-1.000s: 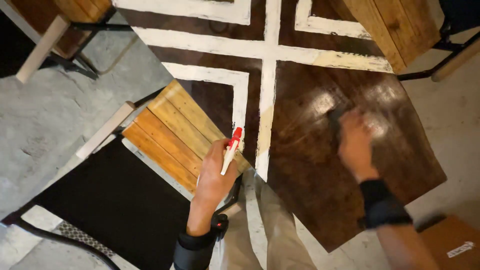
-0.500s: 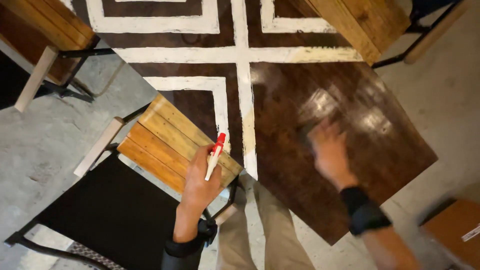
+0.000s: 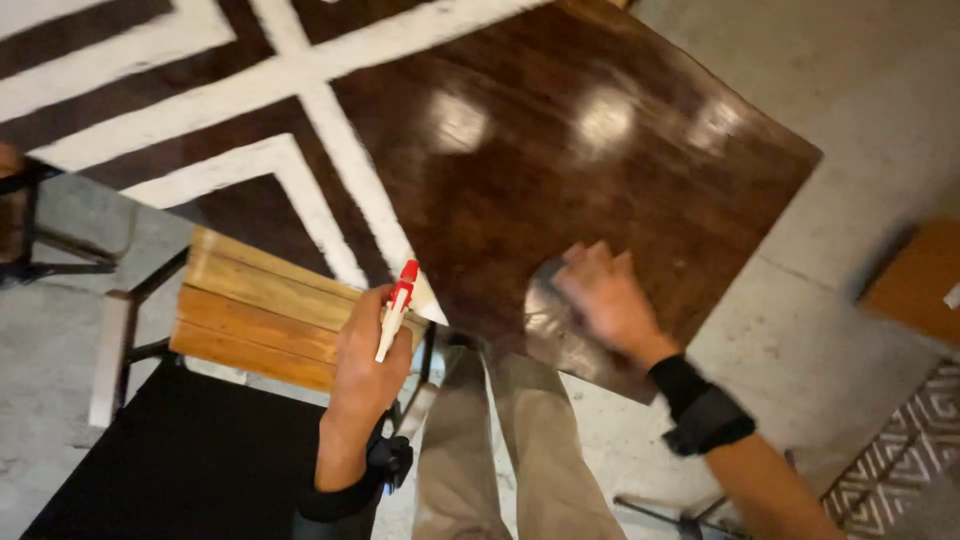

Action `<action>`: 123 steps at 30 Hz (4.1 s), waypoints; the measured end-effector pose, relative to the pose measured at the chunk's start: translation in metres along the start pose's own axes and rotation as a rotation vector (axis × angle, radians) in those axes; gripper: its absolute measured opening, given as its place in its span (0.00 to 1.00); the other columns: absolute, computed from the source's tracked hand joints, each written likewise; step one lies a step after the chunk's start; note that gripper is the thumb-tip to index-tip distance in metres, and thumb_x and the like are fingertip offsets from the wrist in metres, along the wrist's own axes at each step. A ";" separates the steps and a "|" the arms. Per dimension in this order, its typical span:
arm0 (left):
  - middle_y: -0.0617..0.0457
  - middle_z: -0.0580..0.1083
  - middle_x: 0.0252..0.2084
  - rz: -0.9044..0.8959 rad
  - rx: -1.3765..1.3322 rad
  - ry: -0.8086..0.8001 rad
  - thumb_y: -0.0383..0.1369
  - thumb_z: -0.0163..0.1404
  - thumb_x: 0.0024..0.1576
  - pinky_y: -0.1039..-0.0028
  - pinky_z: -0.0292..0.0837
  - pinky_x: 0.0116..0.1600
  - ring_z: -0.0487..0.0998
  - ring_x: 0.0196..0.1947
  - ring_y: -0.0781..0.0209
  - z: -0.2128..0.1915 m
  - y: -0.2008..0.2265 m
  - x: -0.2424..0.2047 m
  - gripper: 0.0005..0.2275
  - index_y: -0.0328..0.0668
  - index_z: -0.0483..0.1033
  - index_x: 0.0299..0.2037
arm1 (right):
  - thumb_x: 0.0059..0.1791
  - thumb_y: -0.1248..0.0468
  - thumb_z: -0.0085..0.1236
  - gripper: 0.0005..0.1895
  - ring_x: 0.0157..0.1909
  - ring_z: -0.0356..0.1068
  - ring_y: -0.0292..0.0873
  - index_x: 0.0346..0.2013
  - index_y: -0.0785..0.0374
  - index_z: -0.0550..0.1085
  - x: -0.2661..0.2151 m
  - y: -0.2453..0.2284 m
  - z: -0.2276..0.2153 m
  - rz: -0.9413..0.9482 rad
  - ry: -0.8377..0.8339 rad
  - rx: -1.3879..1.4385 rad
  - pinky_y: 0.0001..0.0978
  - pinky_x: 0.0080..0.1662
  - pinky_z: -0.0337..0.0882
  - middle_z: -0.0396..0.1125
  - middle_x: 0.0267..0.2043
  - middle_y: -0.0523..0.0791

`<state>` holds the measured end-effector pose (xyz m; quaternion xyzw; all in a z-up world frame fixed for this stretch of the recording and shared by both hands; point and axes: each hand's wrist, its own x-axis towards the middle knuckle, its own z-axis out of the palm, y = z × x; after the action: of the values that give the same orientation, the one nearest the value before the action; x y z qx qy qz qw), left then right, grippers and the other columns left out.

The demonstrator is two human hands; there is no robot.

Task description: The person sprays a liquid from a bottle onto wooden furniture surfaces and wipes them with a cloth. The person moves between several tables and stools, cleaning both plain and patterned surfaces in a workshop setting.

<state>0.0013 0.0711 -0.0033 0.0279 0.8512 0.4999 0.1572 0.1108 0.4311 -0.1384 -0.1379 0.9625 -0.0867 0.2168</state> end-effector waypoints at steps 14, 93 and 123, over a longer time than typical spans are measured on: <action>0.35 0.74 0.40 0.056 0.035 -0.012 0.18 0.49 0.53 0.60 0.73 0.44 0.76 0.39 0.37 0.085 0.050 -0.001 0.18 0.30 0.70 0.54 | 0.46 0.61 0.48 0.32 0.73 0.48 0.67 0.68 0.57 0.66 0.005 -0.024 -0.020 -0.064 0.091 -0.008 0.76 0.63 0.50 0.51 0.75 0.56; 0.47 0.80 0.41 0.347 -0.168 0.245 0.25 0.53 0.49 0.69 0.75 0.46 0.81 0.41 0.58 0.005 0.125 -0.528 0.21 0.37 0.73 0.56 | 0.45 0.64 0.64 0.21 0.40 0.73 0.39 0.52 0.68 0.76 -0.482 -0.216 -0.119 0.153 0.707 1.995 0.31 0.41 0.70 0.74 0.42 0.43; 0.50 0.79 0.43 0.443 -0.392 0.253 0.20 0.48 0.52 0.73 0.74 0.51 0.80 0.46 0.62 -0.348 -0.026 -0.576 0.16 0.35 0.74 0.51 | 0.49 0.55 0.64 0.24 0.48 0.71 0.36 0.52 0.70 0.77 -0.254 -0.573 -0.169 -0.022 0.554 1.616 0.30 0.51 0.69 0.74 0.48 0.43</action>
<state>0.4482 -0.3527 0.2697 0.1192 0.7246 0.6761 -0.0602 0.3869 -0.0165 0.2420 0.0757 0.6221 -0.7792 0.0047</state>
